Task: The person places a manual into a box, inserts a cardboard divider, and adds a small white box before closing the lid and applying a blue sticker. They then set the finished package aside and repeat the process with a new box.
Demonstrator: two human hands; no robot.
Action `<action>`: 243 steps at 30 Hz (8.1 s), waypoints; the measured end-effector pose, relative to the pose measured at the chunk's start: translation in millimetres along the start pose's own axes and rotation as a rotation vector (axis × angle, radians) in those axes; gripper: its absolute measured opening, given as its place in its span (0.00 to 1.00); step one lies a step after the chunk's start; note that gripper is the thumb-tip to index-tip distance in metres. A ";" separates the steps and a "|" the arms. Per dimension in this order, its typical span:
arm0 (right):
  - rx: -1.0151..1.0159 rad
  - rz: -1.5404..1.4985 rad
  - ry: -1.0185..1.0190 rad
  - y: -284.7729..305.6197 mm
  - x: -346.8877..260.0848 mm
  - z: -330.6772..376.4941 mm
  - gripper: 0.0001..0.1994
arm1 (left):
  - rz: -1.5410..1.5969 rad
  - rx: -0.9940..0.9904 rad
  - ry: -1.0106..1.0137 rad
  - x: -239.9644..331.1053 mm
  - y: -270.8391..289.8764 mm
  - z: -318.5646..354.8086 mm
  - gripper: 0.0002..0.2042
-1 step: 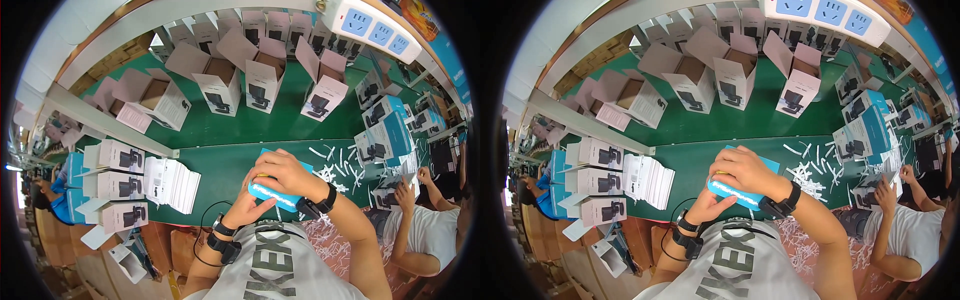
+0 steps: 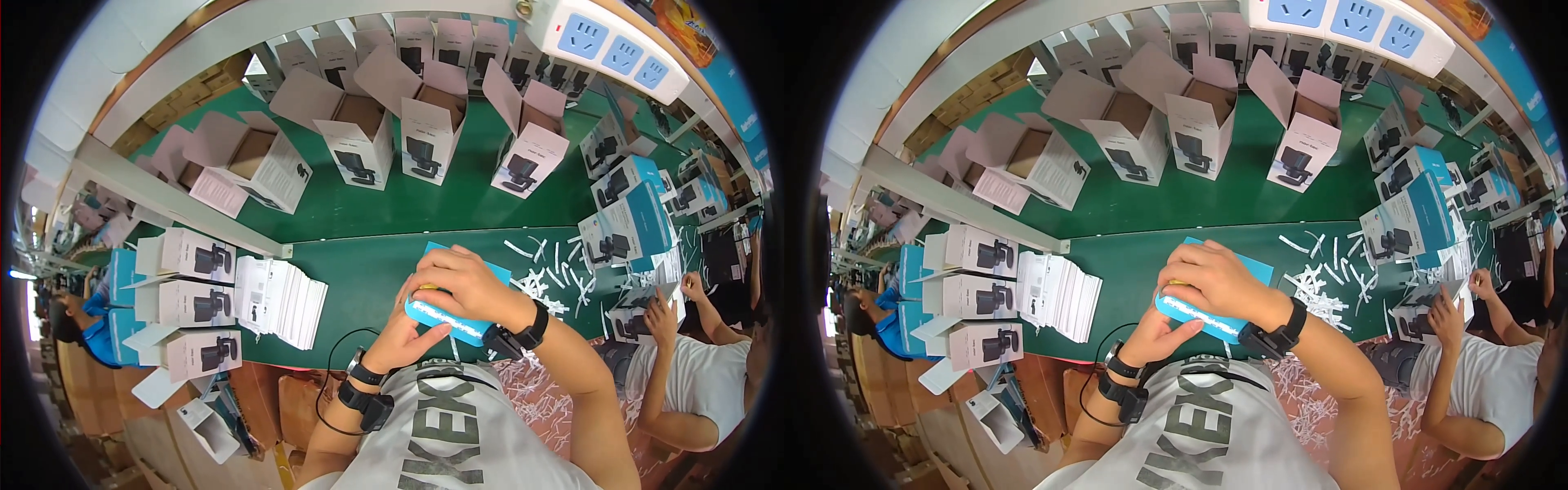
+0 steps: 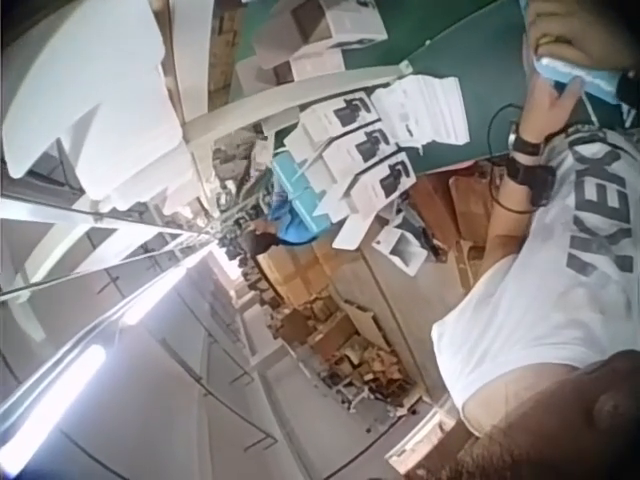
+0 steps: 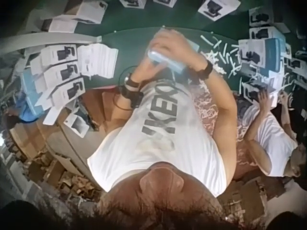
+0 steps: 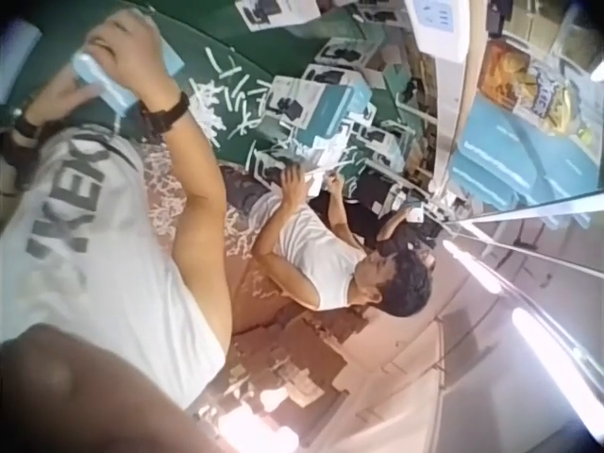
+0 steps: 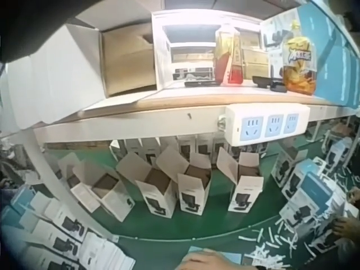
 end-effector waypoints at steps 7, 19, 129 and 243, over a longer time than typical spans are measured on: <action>-0.086 -0.108 -0.084 -2.5 2.8 14.7 0.09 | -0.127 -0.020 -0.114 11.0 9.8 -0.8 0.27; 0.029 -0.157 -0.113 -19.4 5.8 39.5 0.09 | -0.166 -0.065 0.038 -43.4 26.0 10.7 0.36; 0.288 0.142 -0.649 18.5 28.8 138.1 0.09 | -1.124 0.862 -0.458 36.8 230.8 -20.7 0.10; 0.293 0.228 -0.456 3.5 43.1 9.2 0.06 | -1.119 -0.063 -0.453 30.4 -42.0 -19.8 0.30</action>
Point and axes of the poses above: each hand's wrist, its own z-axis away from the middle knuckle, its own y-axis out of the back of the hand, x = y × z, the point moved 9 cm from there along -z, towards the middle knuckle
